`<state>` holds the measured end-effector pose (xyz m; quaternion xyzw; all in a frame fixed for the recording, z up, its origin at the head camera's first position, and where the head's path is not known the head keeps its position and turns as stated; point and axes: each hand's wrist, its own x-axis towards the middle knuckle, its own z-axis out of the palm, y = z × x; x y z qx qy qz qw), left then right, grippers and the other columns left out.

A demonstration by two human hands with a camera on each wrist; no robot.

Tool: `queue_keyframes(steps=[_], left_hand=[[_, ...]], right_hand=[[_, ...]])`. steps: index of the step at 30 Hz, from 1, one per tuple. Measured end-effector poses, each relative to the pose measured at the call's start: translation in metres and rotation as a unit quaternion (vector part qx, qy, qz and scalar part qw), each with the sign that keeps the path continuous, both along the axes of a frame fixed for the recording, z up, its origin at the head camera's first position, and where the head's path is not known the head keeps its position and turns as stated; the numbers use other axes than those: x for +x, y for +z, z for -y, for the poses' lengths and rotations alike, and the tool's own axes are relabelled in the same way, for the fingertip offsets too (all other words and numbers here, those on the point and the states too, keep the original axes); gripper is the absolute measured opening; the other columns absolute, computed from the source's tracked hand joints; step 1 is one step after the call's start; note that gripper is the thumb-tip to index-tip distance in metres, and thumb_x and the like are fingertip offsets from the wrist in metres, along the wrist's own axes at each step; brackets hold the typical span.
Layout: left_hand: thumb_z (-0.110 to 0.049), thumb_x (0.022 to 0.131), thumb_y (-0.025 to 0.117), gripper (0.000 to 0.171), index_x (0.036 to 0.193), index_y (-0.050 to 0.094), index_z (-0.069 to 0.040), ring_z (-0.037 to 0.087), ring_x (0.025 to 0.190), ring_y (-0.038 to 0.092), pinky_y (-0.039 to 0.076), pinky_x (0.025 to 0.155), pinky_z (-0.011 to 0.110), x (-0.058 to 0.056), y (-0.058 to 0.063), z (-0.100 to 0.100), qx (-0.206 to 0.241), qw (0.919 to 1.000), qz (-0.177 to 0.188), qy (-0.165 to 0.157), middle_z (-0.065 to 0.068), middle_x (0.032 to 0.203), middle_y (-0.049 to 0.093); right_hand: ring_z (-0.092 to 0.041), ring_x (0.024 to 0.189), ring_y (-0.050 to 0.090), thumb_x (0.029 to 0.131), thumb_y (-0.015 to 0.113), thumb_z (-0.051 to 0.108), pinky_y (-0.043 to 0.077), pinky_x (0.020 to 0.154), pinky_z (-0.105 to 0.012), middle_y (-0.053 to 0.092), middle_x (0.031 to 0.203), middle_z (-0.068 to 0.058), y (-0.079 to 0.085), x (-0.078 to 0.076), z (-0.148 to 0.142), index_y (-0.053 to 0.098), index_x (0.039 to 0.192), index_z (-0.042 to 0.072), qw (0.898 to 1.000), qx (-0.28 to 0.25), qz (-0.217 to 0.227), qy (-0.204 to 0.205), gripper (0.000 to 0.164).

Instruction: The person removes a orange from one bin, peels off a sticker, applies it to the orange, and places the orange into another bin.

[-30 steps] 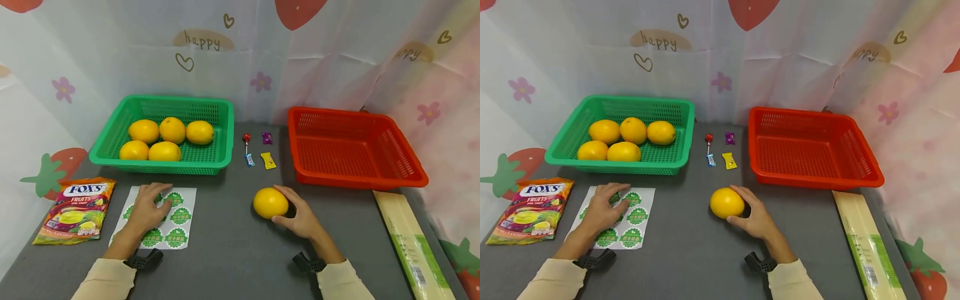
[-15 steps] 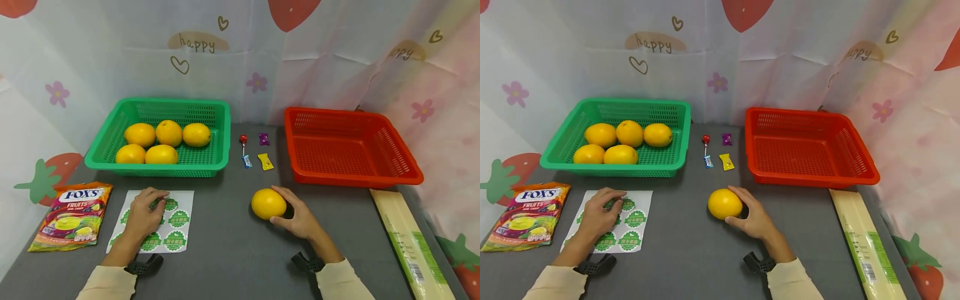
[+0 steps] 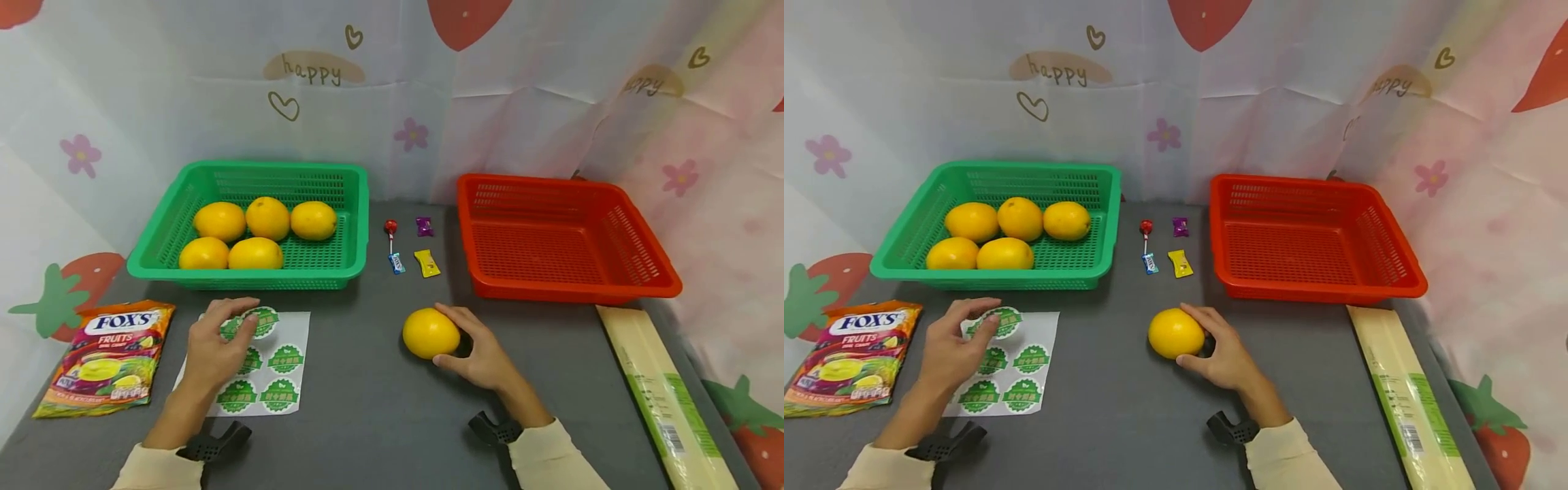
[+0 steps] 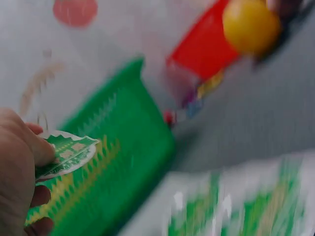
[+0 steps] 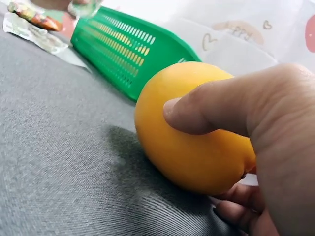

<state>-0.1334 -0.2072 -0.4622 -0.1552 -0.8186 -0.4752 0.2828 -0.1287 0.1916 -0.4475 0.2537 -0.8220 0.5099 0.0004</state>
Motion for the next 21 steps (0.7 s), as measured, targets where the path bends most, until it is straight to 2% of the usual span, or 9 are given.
queue_keyframes(steps=[3,6,7,9,13,17,21], left_hand=[[0.023,0.077,0.064,0.032,0.106,0.06,0.009,0.012,0.088,0.054,0.042,0.079,0.019,0.006,0.017,-0.031,0.069,0.9949,0.013,-0.073,0.018,0.095,0.059],[0.023,0.079,0.063,0.03,0.104,0.056,0.008,0.016,0.084,0.055,0.045,0.075,0.022,0.007,0.029,-0.073,0.125,0.9756,0.035,-0.177,0.016,0.094,0.056],[0.021,0.08,0.063,0.028,0.102,0.056,0.006,0.017,0.084,0.055,0.045,0.075,0.023,0.007,0.032,-0.087,0.13,0.9692,0.045,-0.204,0.015,0.094,0.057],[0.019,0.081,0.064,0.024,0.1,0.058,0.005,0.02,0.083,0.055,0.046,0.076,0.026,0.007,0.037,-0.111,0.132,0.9598,0.073,-0.236,0.014,0.092,0.058],[0.015,0.083,0.064,0.015,0.094,0.06,0.006,0.021,0.078,0.054,0.045,0.075,0.028,0.008,0.049,-0.145,0.142,0.9525,0.115,-0.244,0.016,0.088,0.06],[0.013,0.084,0.064,0.01,0.092,0.06,0.01,0.022,0.076,0.053,0.046,0.073,0.034,0.009,0.058,-0.169,0.155,0.9519,0.129,-0.231,0.02,0.086,0.059],[0.01,0.085,0.065,0.009,0.092,0.061,0.01,0.026,0.079,0.054,0.046,0.074,0.049,0.007,0.05,-0.186,0.152,0.9577,0.129,-0.208,0.02,0.087,0.061]], right_hand=[[-0.031,0.115,0.048,0.072,0.081,-0.002,0.032,0.099,-0.057,0.053,0.128,-0.017,-0.002,0.001,0.001,0.049,0.139,-0.002,1.0,-0.008,-0.008,-0.003,0.074],[-0.032,0.114,0.049,0.071,0.082,-0.003,0.034,0.098,-0.057,0.053,0.127,-0.017,-0.002,0.001,0.001,0.05,0.137,-0.004,1.0,-0.011,-0.019,-0.002,0.073],[-0.032,0.114,0.049,0.07,0.082,-0.003,0.034,0.098,-0.057,0.054,0.127,-0.017,-0.002,0.001,0.002,0.05,0.136,-0.004,1.0,-0.01,-0.021,-0.001,0.074],[-0.031,0.113,0.05,0.07,0.082,-0.003,0.036,0.097,-0.055,0.054,0.126,-0.017,-0.003,0.0,0.003,0.05,0.136,-0.004,1.0,-0.007,-0.029,0.001,0.074],[-0.029,0.113,0.051,0.069,0.082,-0.004,0.037,0.098,-0.049,0.053,0.126,-0.016,-0.002,-0.001,0.007,0.05,0.137,-0.003,0.999,-0.005,-0.034,0.008,0.075],[-0.031,0.112,0.051,0.068,0.082,-0.006,0.037,0.099,-0.044,0.054,0.124,-0.018,-0.001,0.001,0.009,0.05,0.135,-0.005,0.999,-0.006,-0.045,0.009,0.075],[-0.033,0.109,0.052,0.066,0.082,-0.006,0.038,0.098,-0.041,0.055,0.121,-0.019,0.001,0.003,0.01,0.051,0.133,-0.008,0.998,-0.004,-0.065,0.005,0.074]])
